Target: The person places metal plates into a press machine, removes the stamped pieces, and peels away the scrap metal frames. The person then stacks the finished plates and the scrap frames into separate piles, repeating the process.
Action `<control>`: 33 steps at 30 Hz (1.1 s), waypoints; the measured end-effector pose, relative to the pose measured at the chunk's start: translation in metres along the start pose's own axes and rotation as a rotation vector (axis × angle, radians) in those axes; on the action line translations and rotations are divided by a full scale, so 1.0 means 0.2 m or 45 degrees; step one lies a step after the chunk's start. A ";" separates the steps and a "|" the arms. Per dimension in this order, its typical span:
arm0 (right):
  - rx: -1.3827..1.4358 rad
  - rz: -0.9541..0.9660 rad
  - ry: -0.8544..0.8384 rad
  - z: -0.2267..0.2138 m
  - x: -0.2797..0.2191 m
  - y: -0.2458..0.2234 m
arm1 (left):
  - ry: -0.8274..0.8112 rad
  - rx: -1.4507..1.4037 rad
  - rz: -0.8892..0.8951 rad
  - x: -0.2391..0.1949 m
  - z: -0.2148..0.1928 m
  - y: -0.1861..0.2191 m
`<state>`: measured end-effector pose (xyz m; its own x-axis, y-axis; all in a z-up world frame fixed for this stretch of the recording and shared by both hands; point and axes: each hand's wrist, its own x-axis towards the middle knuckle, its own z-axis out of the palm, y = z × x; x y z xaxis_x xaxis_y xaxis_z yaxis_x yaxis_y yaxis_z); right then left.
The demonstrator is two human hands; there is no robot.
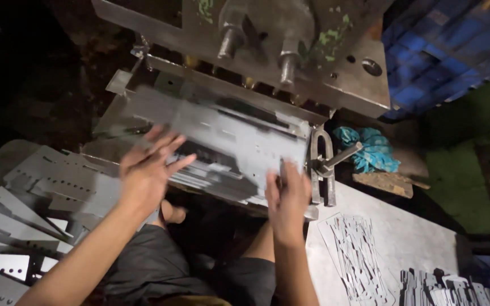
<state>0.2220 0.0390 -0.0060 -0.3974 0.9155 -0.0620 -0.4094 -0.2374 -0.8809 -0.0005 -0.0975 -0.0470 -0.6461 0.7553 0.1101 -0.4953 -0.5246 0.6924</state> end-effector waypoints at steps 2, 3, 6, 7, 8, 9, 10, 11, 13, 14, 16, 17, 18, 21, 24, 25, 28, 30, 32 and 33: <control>0.063 -0.052 0.052 -0.06 -0.22 0.01 | -0.036 -0.029 0.030 0.18 0.04 -0.11; -0.006 0.022 0.132 -0.09 -0.31 0.01 | -0.197 0.117 -0.068 0.30 0.08 -0.17; -0.063 0.174 0.279 -0.29 -0.53 0.11 | -0.225 0.355 -0.301 0.49 0.18 -0.27; -0.051 0.248 0.329 -0.38 -0.57 0.15 | -0.090 0.448 -0.417 0.54 0.22 -0.30; -0.046 0.245 0.329 -0.40 -0.58 0.17 | -0.094 0.451 -0.415 0.55 0.23 -0.29; -0.028 0.215 0.294 -0.42 -0.58 0.19 | -0.080 0.508 -0.415 0.57 0.23 -0.28; -0.014 0.192 0.276 -0.45 -0.61 0.20 | -0.066 0.562 -0.433 0.56 0.24 -0.29; -0.014 0.196 0.292 -0.45 -0.64 0.20 | -0.070 0.562 -0.449 0.54 0.25 -0.29; 0.006 0.127 0.248 -0.44 -0.63 0.18 | -0.067 0.667 -0.460 0.50 0.26 -0.25; 0.007 0.123 0.238 -0.46 -0.61 0.20 | -0.065 0.666 -0.449 0.47 0.24 -0.24; 0.099 -0.025 0.220 -0.50 -0.58 0.23 | -0.516 0.634 -0.777 0.41 0.21 -0.23; 0.101 -0.029 0.225 -0.49 -0.57 0.22 | -0.522 0.635 -0.779 0.28 0.24 -0.20; 0.141 -0.080 0.211 -0.48 -0.55 0.22 | -0.816 0.540 -0.863 0.17 0.27 -0.15; 0.178 -0.115 0.154 -0.50 -0.46 0.24 | -1.155 0.312 -1.056 -0.04 0.22 -0.11; 0.091 -0.025 0.064 -0.50 -0.38 0.22 | -1.154 -0.032 -1.316 -0.10 0.15 -0.12; 0.021 0.042 0.014 -0.49 -0.36 0.21 | -1.110 -0.235 -1.457 -0.11 0.13 -0.12; -0.176 0.196 -0.019 -0.46 -0.21 0.20 | -1.162 -0.213 -1.368 -0.10 0.13 -0.08; -0.229 0.198 -0.052 -0.43 -0.13 0.19 | -1.156 -0.160 -1.282 -0.13 0.12 -0.06; -0.282 0.205 -0.085 -0.35 -0.07 0.14 | -1.146 -0.109 -1.197 -0.17 0.09 -0.02; -0.338 0.177 -0.101 -0.28 -0.05 0.10 | -1.059 -0.077 -1.092 -0.20 0.07 0.00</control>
<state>0.2640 0.0430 -0.0497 -0.5015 0.8497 -0.1628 -0.1218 -0.2556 -0.9591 0.0332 -0.1222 -0.0419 0.4712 0.8791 0.0718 -0.6225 0.2738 0.7332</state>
